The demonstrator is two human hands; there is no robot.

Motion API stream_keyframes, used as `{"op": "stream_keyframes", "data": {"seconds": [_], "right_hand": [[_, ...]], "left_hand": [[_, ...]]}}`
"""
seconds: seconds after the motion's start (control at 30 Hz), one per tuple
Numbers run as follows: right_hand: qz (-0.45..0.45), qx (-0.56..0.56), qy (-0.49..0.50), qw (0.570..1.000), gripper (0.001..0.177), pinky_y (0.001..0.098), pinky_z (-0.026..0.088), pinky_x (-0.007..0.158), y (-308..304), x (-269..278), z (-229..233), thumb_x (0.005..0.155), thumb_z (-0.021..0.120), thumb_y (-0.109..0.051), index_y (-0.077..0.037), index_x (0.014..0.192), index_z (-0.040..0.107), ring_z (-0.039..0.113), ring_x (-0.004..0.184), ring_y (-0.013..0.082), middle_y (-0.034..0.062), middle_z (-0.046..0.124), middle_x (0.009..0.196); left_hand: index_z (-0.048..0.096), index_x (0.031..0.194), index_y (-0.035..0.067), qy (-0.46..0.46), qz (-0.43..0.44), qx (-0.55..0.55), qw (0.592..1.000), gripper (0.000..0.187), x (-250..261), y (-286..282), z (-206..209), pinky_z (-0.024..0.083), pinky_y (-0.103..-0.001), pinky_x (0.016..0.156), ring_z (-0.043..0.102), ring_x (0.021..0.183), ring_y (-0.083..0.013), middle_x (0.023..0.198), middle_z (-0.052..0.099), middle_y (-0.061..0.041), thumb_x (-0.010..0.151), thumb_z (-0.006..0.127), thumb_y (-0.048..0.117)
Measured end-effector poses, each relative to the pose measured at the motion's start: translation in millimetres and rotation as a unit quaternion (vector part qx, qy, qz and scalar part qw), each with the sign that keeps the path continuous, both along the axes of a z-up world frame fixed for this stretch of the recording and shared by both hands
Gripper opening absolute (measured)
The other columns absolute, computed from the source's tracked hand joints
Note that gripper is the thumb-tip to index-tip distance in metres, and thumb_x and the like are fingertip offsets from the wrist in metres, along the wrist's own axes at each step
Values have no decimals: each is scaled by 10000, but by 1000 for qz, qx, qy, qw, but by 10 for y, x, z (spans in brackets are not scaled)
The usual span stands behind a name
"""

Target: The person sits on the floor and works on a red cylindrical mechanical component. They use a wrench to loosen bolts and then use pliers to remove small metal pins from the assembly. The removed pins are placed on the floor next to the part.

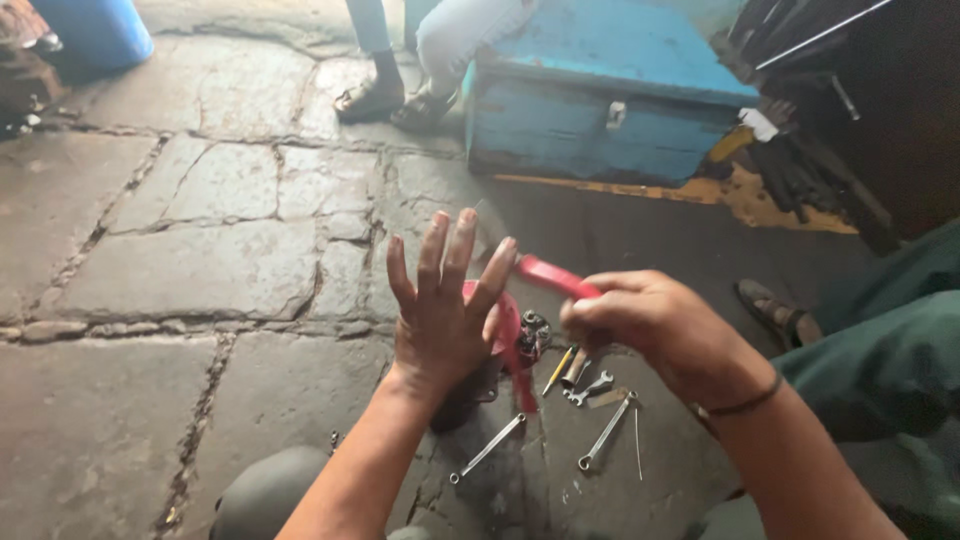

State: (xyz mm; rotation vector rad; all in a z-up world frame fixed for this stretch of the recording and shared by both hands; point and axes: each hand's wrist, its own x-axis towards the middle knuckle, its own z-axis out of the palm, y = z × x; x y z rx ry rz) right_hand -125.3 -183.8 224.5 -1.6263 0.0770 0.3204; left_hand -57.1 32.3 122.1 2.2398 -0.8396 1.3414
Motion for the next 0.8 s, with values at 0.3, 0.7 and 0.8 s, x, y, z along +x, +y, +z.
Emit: {"op": "stream_keyframes", "data": {"seconds": [0.3,0.7,0.8], "right_hand": [[154,160,-94,971,715,300,523,1000,383,-22,13,922,553,-567,59,1259,637,675,1124,175,108,732,1164],[-147,29,-300,942,339,253,519,754,451,407,-358,1163,538,-298,-15,1348,552,672,962,174,138,731,1113],[-125,126,-315,932,286,259,473,672,382,491,-382,1206,450,-266,-8,1285,547,688,858,200,139,726,1018]], "left_hand": [[612,730,69,234,-40,-153,959,403,-79,92,-62,498,-510,940,678,801,-361,749,662,-150,826,748,437],[570,861,58,305,-134,-124,935,538,-17,-275,-187,529,-469,770,660,843,-350,839,652,-137,735,861,493],[558,1048,48,285,-164,-92,940,731,-4,-203,-184,501,-483,925,618,1025,-348,1019,626,-149,684,902,580]]}}
